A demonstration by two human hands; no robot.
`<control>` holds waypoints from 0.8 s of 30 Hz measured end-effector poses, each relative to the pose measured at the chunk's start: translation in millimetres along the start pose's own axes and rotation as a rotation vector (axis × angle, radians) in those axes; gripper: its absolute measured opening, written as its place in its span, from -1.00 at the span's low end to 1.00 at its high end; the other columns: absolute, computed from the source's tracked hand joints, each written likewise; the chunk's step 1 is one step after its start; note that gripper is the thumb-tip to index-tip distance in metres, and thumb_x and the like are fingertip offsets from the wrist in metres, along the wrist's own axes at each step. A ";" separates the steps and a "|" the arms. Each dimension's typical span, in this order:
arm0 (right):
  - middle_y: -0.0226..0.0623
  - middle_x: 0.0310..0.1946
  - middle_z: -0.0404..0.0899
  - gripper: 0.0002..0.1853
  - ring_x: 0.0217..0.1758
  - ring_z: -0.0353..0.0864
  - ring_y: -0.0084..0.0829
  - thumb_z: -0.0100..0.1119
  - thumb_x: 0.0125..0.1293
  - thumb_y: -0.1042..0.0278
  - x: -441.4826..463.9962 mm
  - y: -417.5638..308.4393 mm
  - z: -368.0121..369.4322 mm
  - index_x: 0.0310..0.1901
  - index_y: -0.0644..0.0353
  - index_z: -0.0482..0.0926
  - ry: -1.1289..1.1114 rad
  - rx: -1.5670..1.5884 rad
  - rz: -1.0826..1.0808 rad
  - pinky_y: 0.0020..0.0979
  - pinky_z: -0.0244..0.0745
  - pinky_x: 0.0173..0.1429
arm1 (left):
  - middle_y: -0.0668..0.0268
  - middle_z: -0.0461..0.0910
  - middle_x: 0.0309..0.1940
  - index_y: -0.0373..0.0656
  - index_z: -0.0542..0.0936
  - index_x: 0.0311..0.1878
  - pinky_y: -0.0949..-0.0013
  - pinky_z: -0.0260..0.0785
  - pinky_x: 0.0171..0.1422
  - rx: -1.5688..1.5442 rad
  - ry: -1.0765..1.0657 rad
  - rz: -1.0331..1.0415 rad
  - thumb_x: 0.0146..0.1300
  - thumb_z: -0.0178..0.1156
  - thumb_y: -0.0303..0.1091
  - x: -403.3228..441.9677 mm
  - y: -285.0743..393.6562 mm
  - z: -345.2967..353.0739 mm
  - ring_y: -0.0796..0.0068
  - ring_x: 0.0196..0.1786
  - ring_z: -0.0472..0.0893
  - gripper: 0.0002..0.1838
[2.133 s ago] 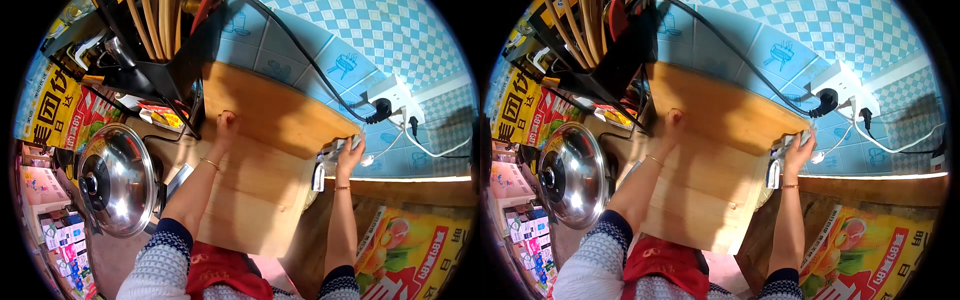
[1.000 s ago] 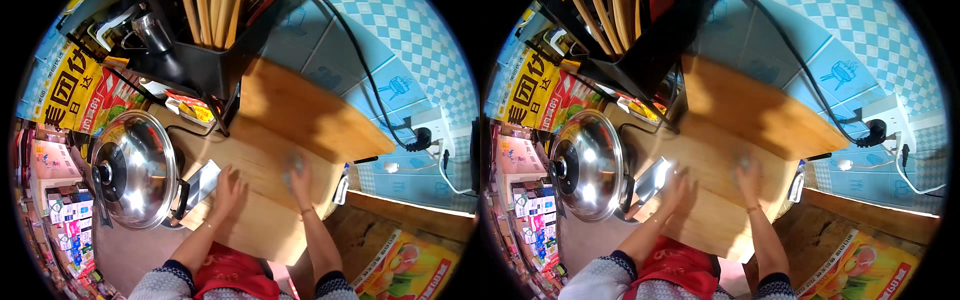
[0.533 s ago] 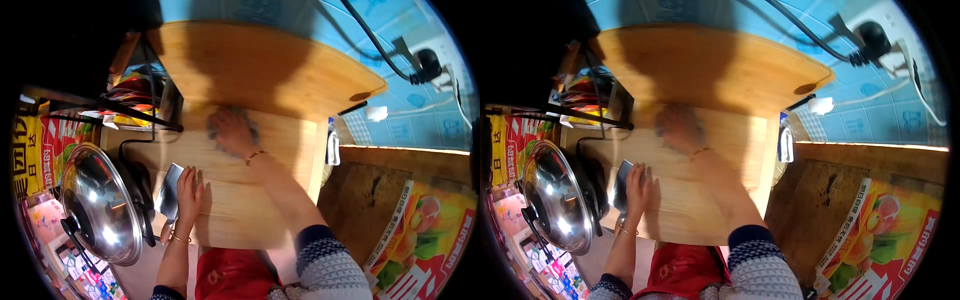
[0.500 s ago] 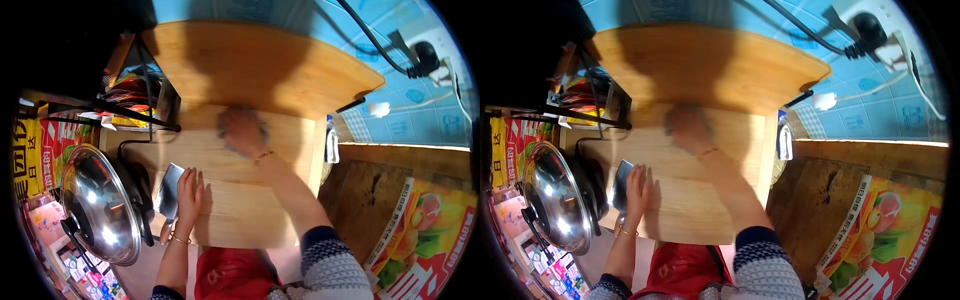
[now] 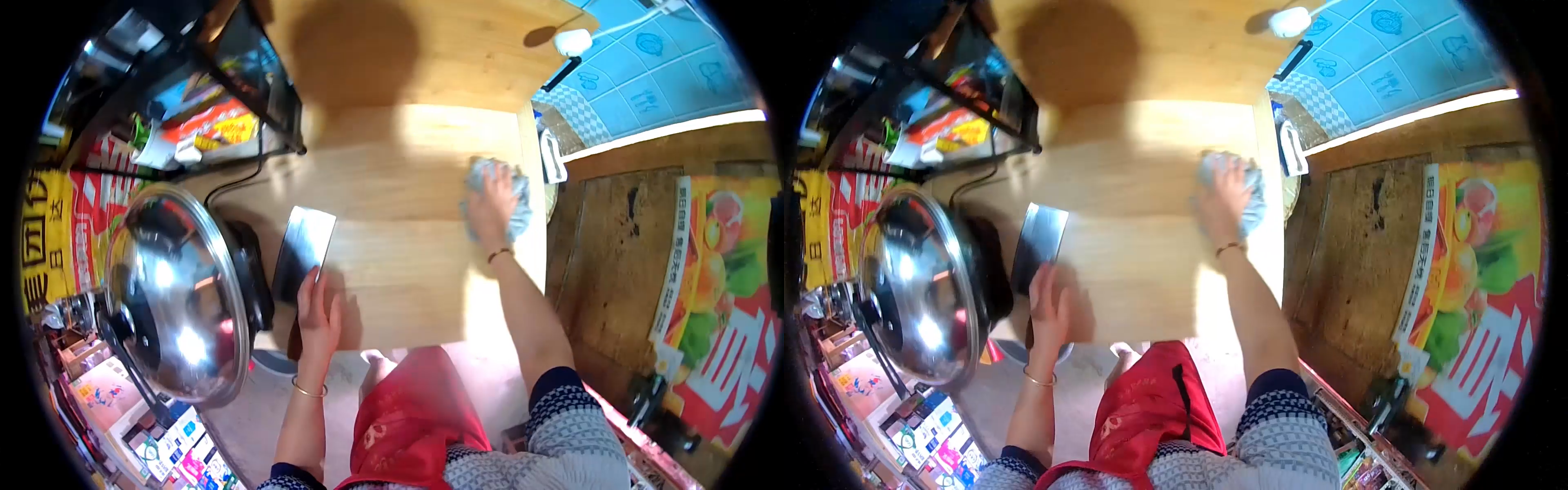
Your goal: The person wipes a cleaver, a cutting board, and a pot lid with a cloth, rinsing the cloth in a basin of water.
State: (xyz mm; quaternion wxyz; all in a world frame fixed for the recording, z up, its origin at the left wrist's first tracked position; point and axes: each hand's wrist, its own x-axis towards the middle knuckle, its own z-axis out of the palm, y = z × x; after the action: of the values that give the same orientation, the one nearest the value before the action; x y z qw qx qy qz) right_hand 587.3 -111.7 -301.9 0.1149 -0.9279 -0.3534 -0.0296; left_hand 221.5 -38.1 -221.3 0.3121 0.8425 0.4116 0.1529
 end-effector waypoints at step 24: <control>-0.20 0.46 0.04 -0.33 0.53 -0.07 -0.11 0.02 0.21 0.07 -150.5 76.1 -46.2 0.38 -0.03 0.21 0.045 0.024 0.181 0.30 -0.04 0.35 | -0.12 0.38 0.10 -0.30 0.35 0.18 0.03 0.22 0.27 0.283 -0.104 -0.237 0.18 0.25 -0.20 -71.7 -81.3 -21.3 -0.13 0.17 0.37 -0.43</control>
State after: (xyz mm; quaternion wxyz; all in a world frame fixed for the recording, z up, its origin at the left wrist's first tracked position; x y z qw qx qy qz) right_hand 526.3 -275.3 -292.1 0.1361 -0.9538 -0.2656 -0.0358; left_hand 117.8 -48.2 -258.2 0.2272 0.8303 0.5088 0.0119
